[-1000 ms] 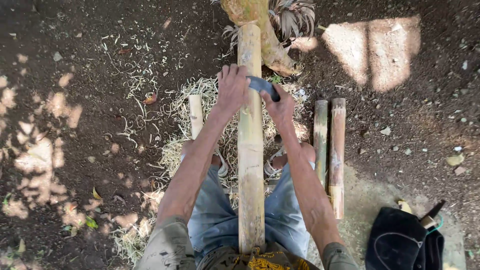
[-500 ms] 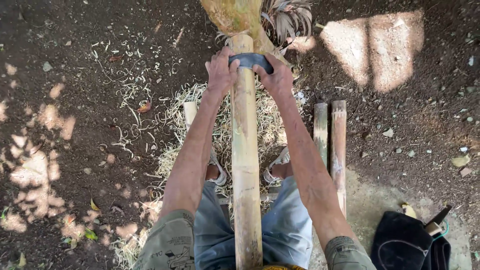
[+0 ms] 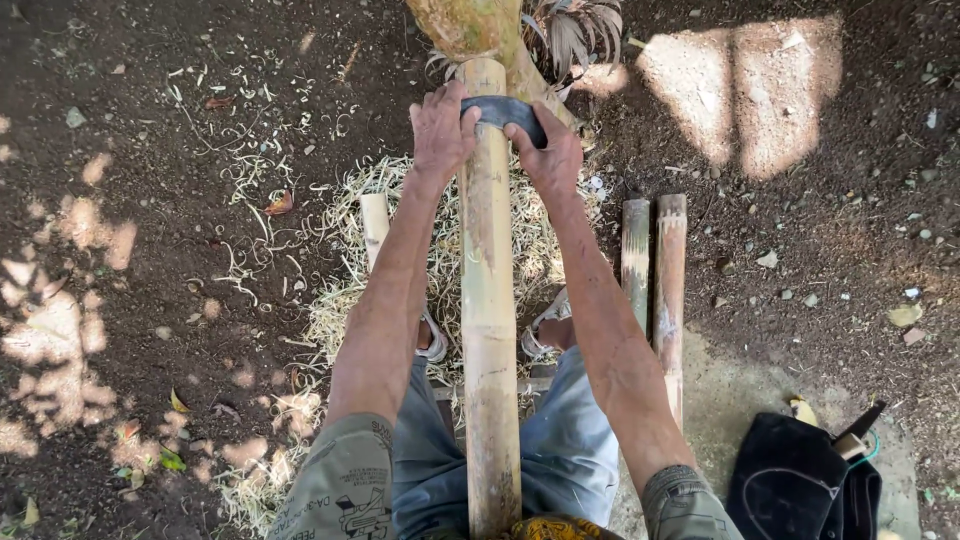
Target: Shaving and carving a bamboo pole using a curved knife while sitting outdoors.
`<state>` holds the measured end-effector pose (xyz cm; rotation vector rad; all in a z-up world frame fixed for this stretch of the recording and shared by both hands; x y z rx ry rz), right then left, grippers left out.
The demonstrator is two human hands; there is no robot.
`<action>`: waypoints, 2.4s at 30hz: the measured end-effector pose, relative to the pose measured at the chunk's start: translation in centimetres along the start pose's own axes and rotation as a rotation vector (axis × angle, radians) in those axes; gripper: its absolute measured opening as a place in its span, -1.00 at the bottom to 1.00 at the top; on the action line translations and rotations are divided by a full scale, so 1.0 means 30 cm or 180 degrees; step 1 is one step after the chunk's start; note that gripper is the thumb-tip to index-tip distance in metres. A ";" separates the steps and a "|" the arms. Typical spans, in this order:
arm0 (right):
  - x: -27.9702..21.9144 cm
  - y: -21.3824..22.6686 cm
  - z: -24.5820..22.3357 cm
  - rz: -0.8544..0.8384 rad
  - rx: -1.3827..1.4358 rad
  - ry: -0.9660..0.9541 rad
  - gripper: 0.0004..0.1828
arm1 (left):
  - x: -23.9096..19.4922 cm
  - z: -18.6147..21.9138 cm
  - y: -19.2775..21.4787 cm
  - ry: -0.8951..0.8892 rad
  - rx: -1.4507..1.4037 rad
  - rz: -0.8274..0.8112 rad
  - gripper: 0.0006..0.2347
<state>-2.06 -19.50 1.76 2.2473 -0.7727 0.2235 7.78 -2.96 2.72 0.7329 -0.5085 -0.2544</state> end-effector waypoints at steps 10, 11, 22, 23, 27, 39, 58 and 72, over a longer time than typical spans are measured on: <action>-0.102 0.044 0.001 0.0047 -0.0032 0.0262 -0.37 | -0.135 0.083 0.040 -0.0036 -0.0016 0.0171 -0.78; -0.121 0.050 0.000 0.0067 0.0041 0.0305 -0.39 | -0.156 0.097 0.050 0.0012 -0.0004 0.0125 -0.79; -0.329 0.143 -0.038 -0.0129 0.0300 0.0128 -0.45 | -0.385 0.193 0.096 -0.0191 0.0080 0.0353 -0.76; -0.337 0.151 -0.039 -0.0139 0.0287 0.0143 -0.46 | -0.395 0.199 0.097 -0.0131 0.0049 0.0275 -0.76; -0.402 0.215 -0.086 -0.0337 0.0190 0.0043 -0.56 | -0.474 0.236 0.115 -0.0036 0.0006 0.0176 -0.77; -0.643 0.273 -0.015 -0.0290 0.0237 0.0345 -0.46 | -0.731 0.381 0.195 0.0190 0.0112 0.0109 -0.82; -0.165 0.198 -0.136 -0.0933 -0.0982 0.0186 -0.41 | -0.266 0.103 0.044 0.1192 -0.0452 -0.0623 -0.90; 0.014 -0.021 0.027 -0.0135 0.0420 -0.0136 -0.46 | -0.024 0.031 -0.031 -0.0058 0.0373 0.0423 -0.72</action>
Point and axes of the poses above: each hand's wrist, its own x-axis towards the middle knuckle, its own y-axis out of the back of the hand, z = x × y, the point moved 1 cm from there along x, towards the middle knuckle, and after that the axes turned 6 degrees about -x, right-handed, at the moved point
